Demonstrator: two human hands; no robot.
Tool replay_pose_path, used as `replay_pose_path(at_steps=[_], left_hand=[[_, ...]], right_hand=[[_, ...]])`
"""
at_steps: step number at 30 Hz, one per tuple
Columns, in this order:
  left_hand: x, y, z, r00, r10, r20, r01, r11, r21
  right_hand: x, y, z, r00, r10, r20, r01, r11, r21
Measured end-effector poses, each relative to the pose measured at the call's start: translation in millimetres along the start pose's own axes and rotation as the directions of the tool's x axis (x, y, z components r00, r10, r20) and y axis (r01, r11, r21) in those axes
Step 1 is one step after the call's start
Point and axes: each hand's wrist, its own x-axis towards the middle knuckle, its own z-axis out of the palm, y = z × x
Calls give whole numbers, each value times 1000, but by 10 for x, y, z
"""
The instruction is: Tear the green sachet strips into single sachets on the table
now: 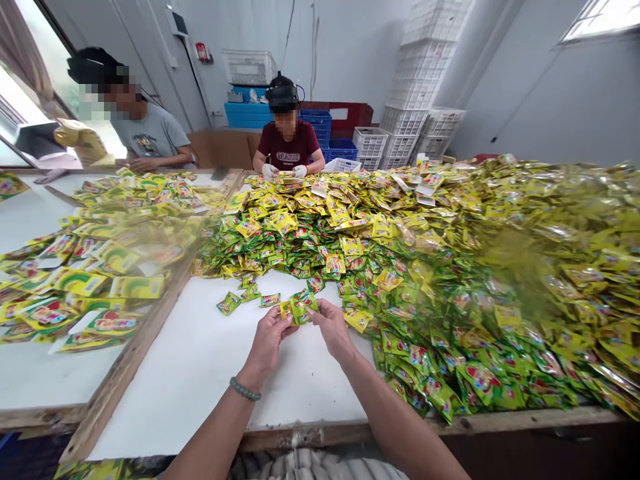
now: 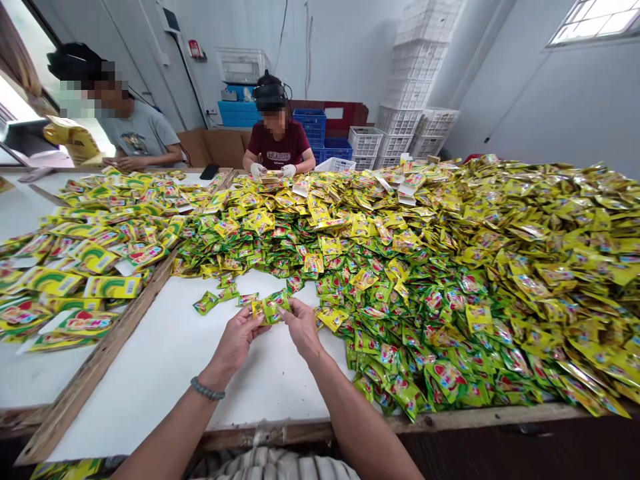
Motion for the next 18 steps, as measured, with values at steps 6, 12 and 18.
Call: replay_pose_path(at_steps=[6,12,18], left_hand=[[33,145,-26,998,8,62,-22,976,217],[-36,105,-74,985,96,141,-161,791,590],[149,127,25,980,52,190,-136,878,459]], right_hand=[[45,-169,-179,960,-40,278,101,972,-211],[24,-56,-121,963,-114,243,234,801,-551],[6,-78,13,982,-49,184,28,993,114]])
